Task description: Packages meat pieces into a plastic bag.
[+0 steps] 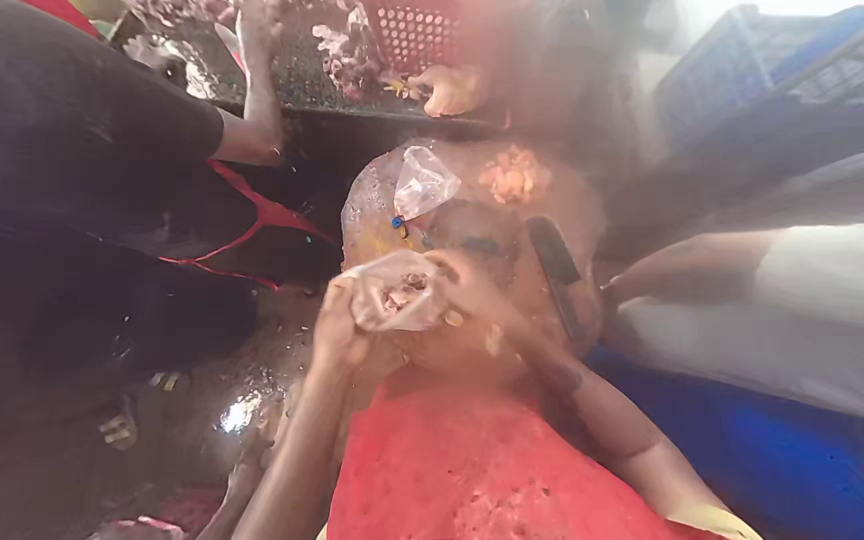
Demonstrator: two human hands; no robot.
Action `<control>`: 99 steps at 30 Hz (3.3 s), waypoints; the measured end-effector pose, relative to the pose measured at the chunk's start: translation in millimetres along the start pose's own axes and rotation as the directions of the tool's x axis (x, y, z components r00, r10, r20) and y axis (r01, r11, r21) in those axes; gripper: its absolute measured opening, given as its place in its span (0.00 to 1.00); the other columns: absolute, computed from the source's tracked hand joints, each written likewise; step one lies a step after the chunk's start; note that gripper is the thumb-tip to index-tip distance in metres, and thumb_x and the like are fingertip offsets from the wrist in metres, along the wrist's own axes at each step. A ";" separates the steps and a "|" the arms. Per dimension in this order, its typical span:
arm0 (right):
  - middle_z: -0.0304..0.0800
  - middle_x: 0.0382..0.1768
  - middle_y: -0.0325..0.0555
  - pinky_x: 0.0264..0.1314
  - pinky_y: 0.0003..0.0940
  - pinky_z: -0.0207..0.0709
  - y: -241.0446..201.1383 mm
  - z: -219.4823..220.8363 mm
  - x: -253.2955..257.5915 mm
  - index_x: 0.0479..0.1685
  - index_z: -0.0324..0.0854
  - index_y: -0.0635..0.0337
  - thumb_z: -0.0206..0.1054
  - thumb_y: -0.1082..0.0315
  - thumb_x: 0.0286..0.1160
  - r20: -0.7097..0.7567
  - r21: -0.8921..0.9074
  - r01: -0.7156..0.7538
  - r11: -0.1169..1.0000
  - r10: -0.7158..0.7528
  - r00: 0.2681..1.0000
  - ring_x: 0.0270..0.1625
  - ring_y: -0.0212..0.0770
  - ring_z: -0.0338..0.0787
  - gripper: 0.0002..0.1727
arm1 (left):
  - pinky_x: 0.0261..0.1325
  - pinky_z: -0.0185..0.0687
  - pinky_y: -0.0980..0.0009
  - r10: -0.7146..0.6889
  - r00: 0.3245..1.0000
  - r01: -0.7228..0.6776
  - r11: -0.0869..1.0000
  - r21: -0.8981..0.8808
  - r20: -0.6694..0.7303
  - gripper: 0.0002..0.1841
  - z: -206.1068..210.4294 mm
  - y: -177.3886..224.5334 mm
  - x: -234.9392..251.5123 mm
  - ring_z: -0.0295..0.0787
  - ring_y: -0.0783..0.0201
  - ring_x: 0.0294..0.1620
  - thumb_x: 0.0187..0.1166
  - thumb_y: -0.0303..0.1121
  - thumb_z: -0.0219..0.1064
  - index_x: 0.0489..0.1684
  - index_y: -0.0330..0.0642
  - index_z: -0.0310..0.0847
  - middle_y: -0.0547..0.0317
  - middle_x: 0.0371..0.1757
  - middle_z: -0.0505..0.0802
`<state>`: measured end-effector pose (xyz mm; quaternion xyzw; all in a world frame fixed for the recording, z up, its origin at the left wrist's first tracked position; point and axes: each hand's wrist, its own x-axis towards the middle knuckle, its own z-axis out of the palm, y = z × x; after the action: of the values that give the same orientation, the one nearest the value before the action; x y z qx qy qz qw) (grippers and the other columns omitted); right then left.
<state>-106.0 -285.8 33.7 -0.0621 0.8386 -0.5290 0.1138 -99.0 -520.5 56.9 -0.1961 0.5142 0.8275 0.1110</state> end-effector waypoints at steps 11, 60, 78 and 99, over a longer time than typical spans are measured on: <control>0.82 0.70 0.55 0.70 0.60 0.79 87.2 38.0 -47.5 0.67 0.85 0.47 0.66 0.64 0.75 -0.005 -0.583 -0.275 0.764 0.335 0.942 0.74 0.59 0.80 0.20 | 0.48 0.92 0.63 -0.040 0.989 0.019 0.989 0.145 0.141 0.22 -41.6 -7.1 1.1 0.92 0.63 0.44 0.87 0.46 0.58 0.73 0.45 0.71 0.56 0.47 0.92; 0.82 0.29 0.51 0.24 0.38 0.78 7.5 -19.8 189.8 0.68 0.78 0.66 0.54 0.67 0.90 -0.083 -0.060 -0.264 0.963 0.259 0.962 0.19 0.38 0.77 0.17 | 0.54 0.86 0.64 -0.040 0.988 0.004 0.973 0.233 0.149 0.21 -50.6 -1.2 -28.2 0.88 0.67 0.46 0.92 0.47 0.53 0.68 0.44 0.80 0.59 0.49 0.91; 0.89 0.60 0.55 0.45 0.47 0.91 -74.9 -10.6 -20.3 0.78 0.61 0.65 0.69 0.51 0.77 0.260 0.578 -0.092 0.811 -0.076 0.963 0.51 0.51 0.94 0.37 | 0.64 0.83 0.52 -0.015 0.976 -0.113 0.820 0.561 0.217 0.27 -7.7 17.2 -17.7 0.89 0.56 0.55 0.94 0.52 0.47 0.67 0.38 0.82 0.45 0.55 0.91; 0.95 0.50 0.57 0.65 0.52 0.86 -47.3 28.5 -50.4 0.51 0.90 0.66 0.68 0.66 0.80 0.196 -0.440 0.346 0.829 -0.287 0.938 0.56 0.52 0.94 0.13 | 0.64 0.84 0.43 0.114 0.798 -0.589 0.348 0.729 0.591 0.19 -16.6 -74.3 4.3 0.89 0.45 0.60 0.77 0.38 0.72 0.62 0.39 0.84 0.42 0.58 0.90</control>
<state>-50.8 -319.8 70.9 -0.2580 0.9105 -0.3180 0.0570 -70.7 -502.3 -11.5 0.2053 0.8594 0.4519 0.1227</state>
